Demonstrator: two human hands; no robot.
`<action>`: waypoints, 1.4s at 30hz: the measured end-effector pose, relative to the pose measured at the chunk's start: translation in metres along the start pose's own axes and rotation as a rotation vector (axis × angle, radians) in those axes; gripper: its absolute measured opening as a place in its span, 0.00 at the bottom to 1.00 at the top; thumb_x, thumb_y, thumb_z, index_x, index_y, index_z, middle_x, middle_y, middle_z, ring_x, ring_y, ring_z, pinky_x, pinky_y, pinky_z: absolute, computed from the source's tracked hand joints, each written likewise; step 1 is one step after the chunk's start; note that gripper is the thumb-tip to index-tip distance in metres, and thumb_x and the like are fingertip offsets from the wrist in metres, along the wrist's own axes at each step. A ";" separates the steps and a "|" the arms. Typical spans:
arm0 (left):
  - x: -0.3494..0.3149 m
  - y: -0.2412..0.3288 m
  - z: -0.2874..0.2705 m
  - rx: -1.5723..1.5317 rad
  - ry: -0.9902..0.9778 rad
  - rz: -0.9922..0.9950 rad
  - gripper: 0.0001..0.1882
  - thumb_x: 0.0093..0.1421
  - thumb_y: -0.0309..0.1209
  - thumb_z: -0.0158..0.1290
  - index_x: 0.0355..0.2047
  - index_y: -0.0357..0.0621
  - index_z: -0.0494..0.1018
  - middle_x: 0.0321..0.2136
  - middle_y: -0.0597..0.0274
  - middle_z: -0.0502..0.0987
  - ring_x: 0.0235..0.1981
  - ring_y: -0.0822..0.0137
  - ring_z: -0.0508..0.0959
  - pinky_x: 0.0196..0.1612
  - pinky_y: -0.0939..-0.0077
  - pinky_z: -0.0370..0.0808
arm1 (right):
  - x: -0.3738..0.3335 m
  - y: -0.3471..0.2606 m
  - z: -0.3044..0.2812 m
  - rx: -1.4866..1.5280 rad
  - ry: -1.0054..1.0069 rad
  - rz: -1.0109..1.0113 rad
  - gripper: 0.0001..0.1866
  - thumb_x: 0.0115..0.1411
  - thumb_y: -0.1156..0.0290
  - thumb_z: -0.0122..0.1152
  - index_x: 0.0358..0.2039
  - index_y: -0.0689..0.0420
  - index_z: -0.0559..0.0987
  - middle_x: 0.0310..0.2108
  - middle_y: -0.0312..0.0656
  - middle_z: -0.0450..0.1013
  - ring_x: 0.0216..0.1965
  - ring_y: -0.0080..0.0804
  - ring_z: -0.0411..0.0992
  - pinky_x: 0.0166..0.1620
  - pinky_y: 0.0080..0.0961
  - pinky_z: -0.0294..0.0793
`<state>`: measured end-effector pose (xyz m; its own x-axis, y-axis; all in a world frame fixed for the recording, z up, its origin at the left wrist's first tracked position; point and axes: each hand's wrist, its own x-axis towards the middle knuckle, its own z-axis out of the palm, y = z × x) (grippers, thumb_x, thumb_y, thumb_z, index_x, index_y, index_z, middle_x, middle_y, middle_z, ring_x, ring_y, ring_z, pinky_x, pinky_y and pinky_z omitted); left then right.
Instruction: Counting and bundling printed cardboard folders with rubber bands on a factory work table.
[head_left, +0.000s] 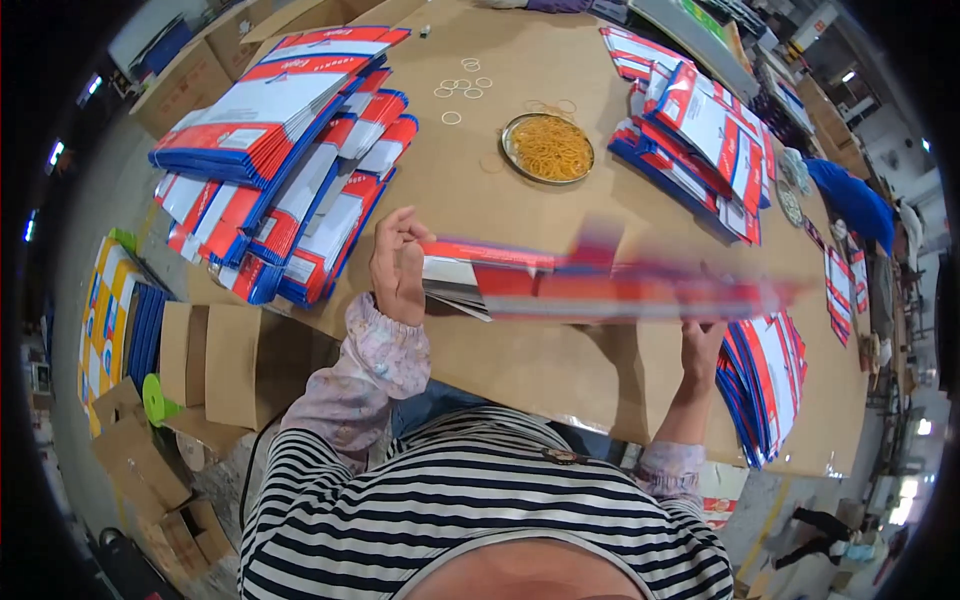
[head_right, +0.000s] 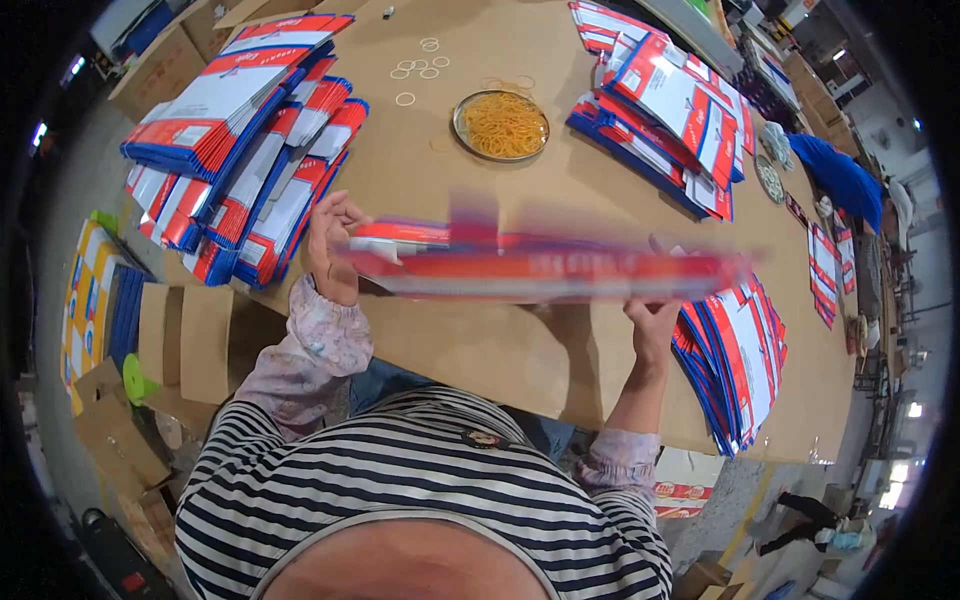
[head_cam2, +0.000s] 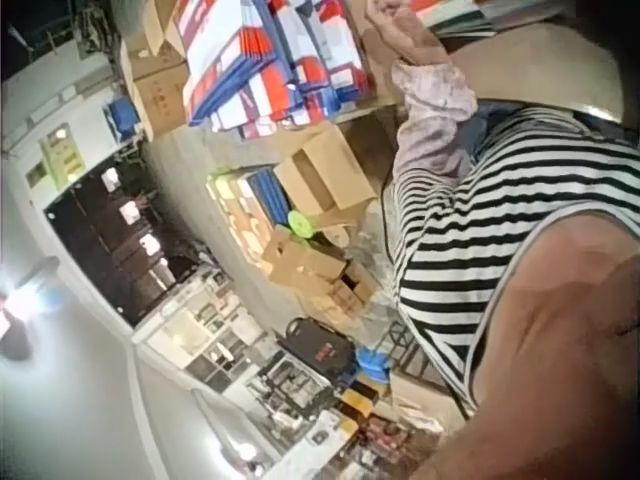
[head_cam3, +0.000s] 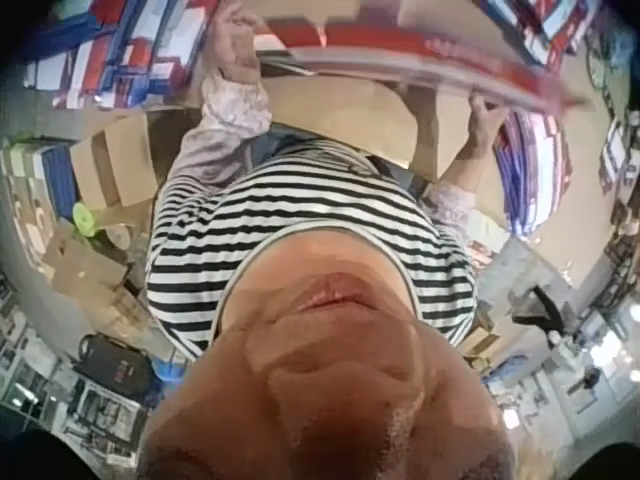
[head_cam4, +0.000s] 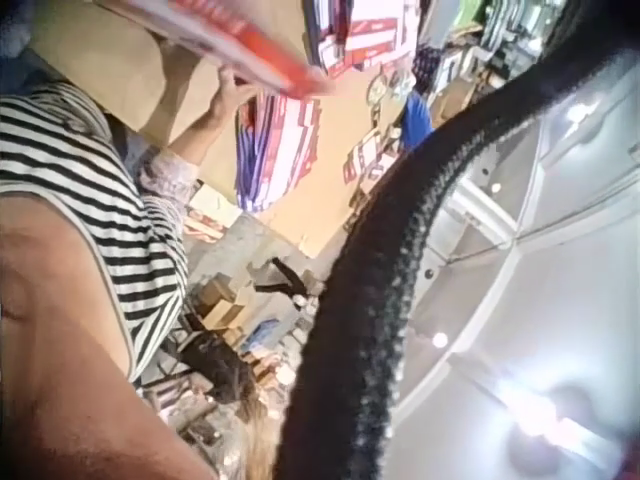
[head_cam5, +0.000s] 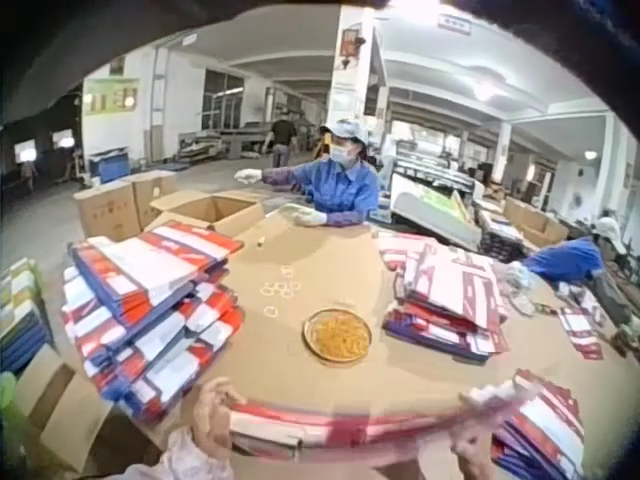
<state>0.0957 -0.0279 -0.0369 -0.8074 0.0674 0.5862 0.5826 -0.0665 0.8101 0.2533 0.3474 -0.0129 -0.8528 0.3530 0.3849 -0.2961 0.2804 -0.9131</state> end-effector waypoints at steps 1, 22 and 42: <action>0.000 -0.002 0.001 0.000 -0.003 -0.029 0.24 0.69 0.43 0.44 0.54 0.34 0.64 0.36 0.57 0.72 0.36 0.69 0.73 0.42 0.77 0.69 | -0.002 -0.003 0.004 0.104 -0.098 -0.084 0.40 0.58 0.64 0.65 0.66 0.59 0.56 0.44 0.46 0.72 0.48 0.35 0.69 0.52 0.34 0.67; 0.021 0.060 0.047 0.164 -0.700 0.079 0.25 0.50 0.36 0.65 0.47 0.41 0.76 0.39 0.51 0.81 0.41 0.49 0.80 0.46 0.63 0.75 | -0.008 0.031 0.008 0.233 0.132 0.033 0.18 0.49 0.76 0.72 0.42 0.60 0.80 0.41 0.37 0.78 0.43 0.26 0.74 0.48 0.27 0.71; 0.189 0.203 0.082 0.092 -0.979 -0.083 0.21 0.51 0.28 0.64 0.46 0.35 0.75 0.39 0.54 0.80 0.41 0.66 0.78 0.48 0.69 0.73 | 0.057 -0.139 -0.041 0.012 0.334 -0.115 0.15 0.57 0.79 0.65 0.45 0.65 0.77 0.40 0.43 0.78 0.37 0.27 0.75 0.40 0.23 0.75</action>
<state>0.0690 0.0530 0.2397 -0.4366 0.8651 0.2469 0.5662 0.0509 0.8227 0.2637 0.3651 0.1418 -0.6261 0.5928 0.5066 -0.3890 0.3256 -0.8618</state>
